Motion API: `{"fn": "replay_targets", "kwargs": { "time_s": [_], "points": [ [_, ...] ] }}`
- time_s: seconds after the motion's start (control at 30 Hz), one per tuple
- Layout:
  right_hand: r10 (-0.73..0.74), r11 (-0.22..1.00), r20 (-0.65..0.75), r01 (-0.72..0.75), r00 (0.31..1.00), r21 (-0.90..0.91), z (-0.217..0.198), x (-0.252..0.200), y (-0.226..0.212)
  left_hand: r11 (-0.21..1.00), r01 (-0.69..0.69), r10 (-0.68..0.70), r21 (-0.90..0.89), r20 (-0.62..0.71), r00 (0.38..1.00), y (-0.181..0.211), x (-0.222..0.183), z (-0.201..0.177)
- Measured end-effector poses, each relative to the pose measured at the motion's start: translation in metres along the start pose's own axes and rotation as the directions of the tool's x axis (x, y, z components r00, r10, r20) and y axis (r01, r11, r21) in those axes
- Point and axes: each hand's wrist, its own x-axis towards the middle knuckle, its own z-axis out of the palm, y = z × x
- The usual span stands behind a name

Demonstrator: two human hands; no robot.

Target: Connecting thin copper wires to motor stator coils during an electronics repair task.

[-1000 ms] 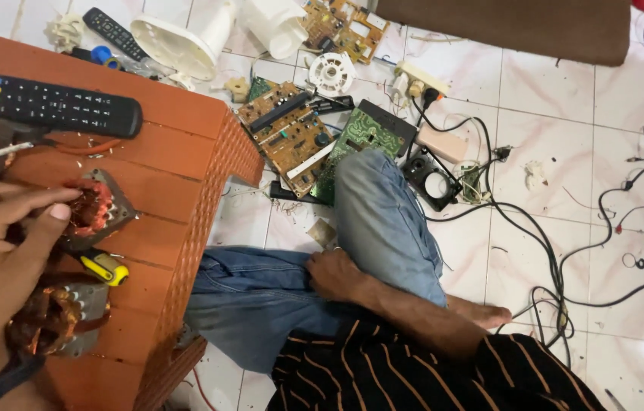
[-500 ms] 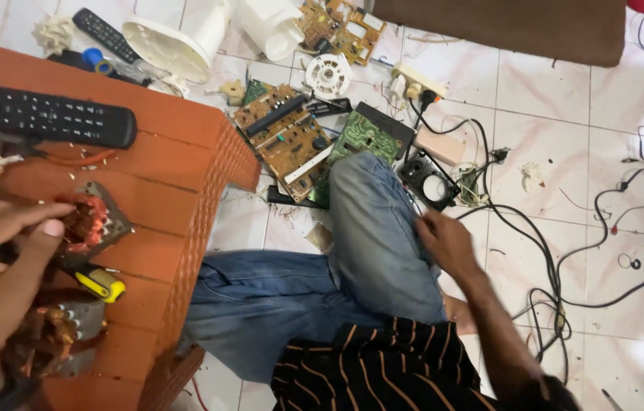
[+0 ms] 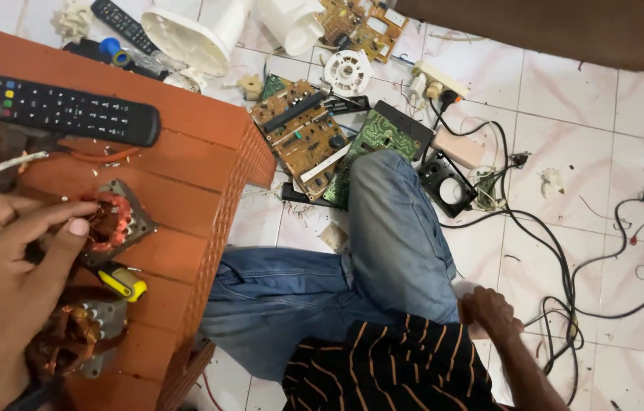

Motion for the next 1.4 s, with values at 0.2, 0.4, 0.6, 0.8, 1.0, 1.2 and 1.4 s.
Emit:
{"fn": "replay_targets", "kwargs": {
  "time_s": [0.2,0.4,0.6,0.8,1.0,1.2,1.4],
  "points": [
    [-0.182,0.969,0.214,0.137,0.960,0.206,-0.013,0.033,0.004,1.000,0.005,-0.004,-0.028,0.002,1.000,-0.004,-0.002,0.000],
    [-0.481,0.789,-0.425,0.590,0.766,0.170,-0.041,0.070,-0.049,0.999,0.000,0.000,-0.036,0.003,1.000,-0.011,-0.004,0.005],
    [-0.484,0.765,-0.660,0.645,0.575,0.001,-0.070,0.091,-0.116,0.999,-0.008,0.008,0.035,0.000,1.000,0.000,-0.003,0.000],
    [-0.416,0.876,-0.670,0.470,0.616,-0.112,-0.064,0.117,-0.134,0.997,-0.064,0.064,0.035,-0.018,0.998,-0.001,0.002,-0.006],
    [-0.494,0.796,-0.681,0.597,0.541,-0.103,-0.050,0.159,-0.125,0.989,-0.117,0.115,-0.090,-0.029,0.993,-0.002,0.000,-0.013],
    [-0.446,0.731,-0.712,0.679,0.542,0.059,-0.047,0.143,-0.114,0.980,-0.150,0.146,-0.134,-0.035,0.989,0.000,0.000,-0.014],
    [-0.318,0.473,-0.847,0.845,0.426,0.247,-0.074,0.066,-0.125,0.979,-0.161,0.158,-0.127,-0.032,0.987,-0.005,0.000,-0.013]
  ]
}}
